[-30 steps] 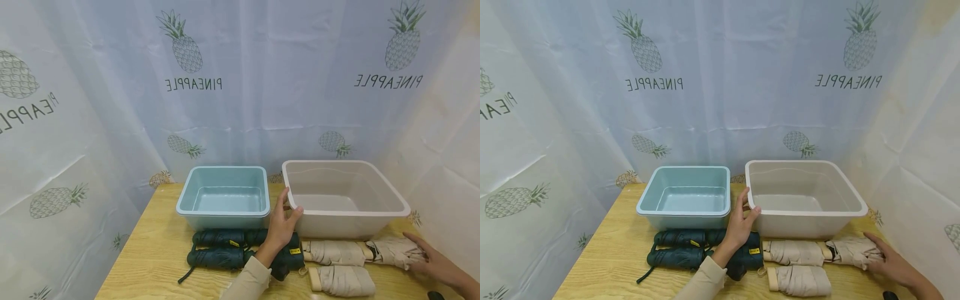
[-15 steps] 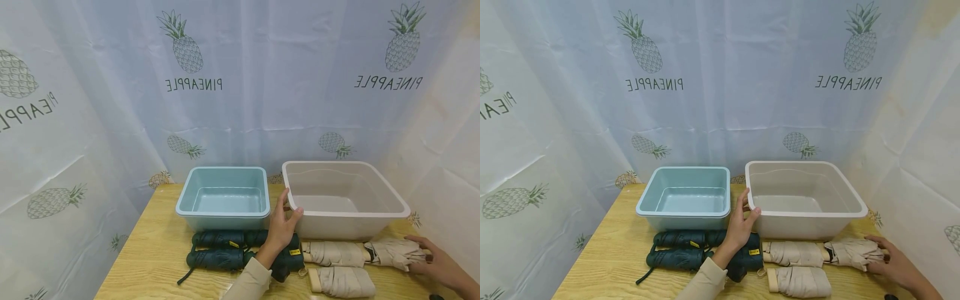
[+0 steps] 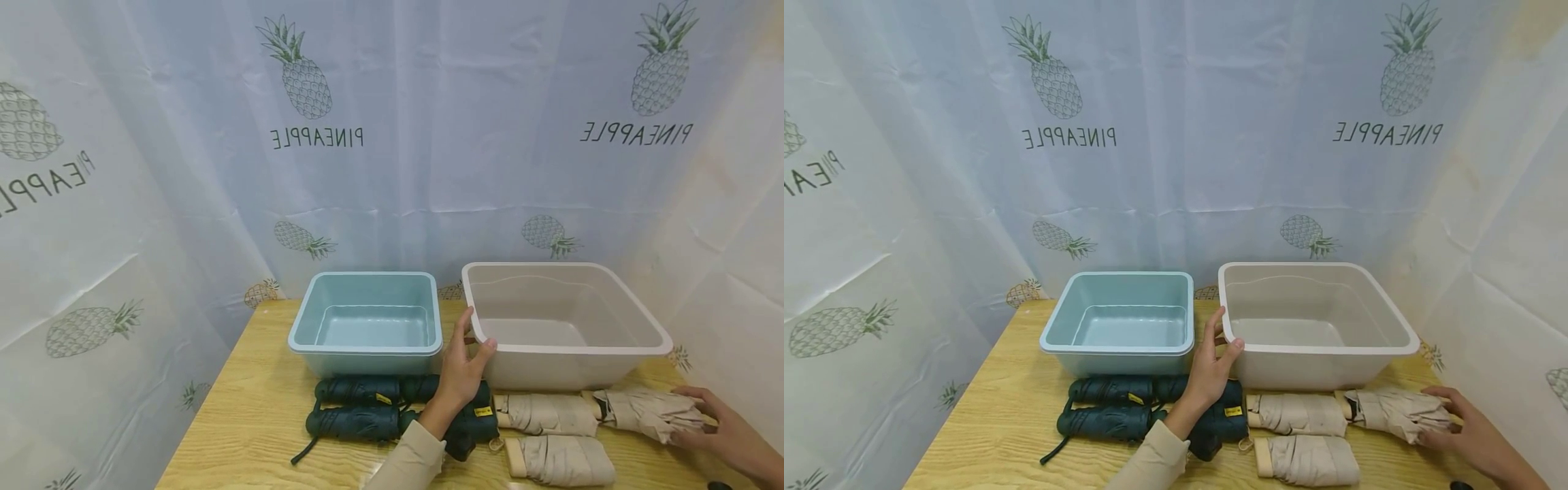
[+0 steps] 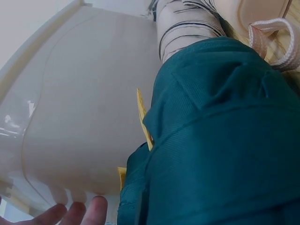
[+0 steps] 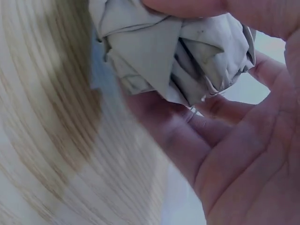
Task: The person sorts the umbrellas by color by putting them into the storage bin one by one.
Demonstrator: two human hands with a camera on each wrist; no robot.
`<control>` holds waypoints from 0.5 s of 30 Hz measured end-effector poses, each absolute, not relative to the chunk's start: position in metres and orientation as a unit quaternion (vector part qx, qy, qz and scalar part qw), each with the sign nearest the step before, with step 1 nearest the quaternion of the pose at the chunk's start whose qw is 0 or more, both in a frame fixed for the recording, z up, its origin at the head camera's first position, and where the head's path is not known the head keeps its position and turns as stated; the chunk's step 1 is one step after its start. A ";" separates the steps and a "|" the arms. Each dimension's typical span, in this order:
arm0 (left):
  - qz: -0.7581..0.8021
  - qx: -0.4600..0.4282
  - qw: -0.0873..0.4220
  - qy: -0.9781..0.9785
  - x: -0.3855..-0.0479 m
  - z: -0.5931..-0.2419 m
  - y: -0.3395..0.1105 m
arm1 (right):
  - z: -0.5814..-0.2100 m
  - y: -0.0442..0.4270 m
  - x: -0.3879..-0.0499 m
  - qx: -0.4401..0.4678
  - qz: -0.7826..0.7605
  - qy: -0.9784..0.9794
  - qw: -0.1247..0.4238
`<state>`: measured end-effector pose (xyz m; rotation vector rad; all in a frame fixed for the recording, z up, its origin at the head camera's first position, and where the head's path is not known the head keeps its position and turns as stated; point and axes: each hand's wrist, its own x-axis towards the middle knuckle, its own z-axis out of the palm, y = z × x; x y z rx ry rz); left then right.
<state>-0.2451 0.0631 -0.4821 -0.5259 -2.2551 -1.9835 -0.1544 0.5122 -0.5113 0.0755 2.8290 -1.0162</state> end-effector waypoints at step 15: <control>-0.655 -0.178 0.045 -0.733 -0.246 -0.483 0.063 | -0.510 0.502 -0.135 0.023 -0.389 0.921 -0.008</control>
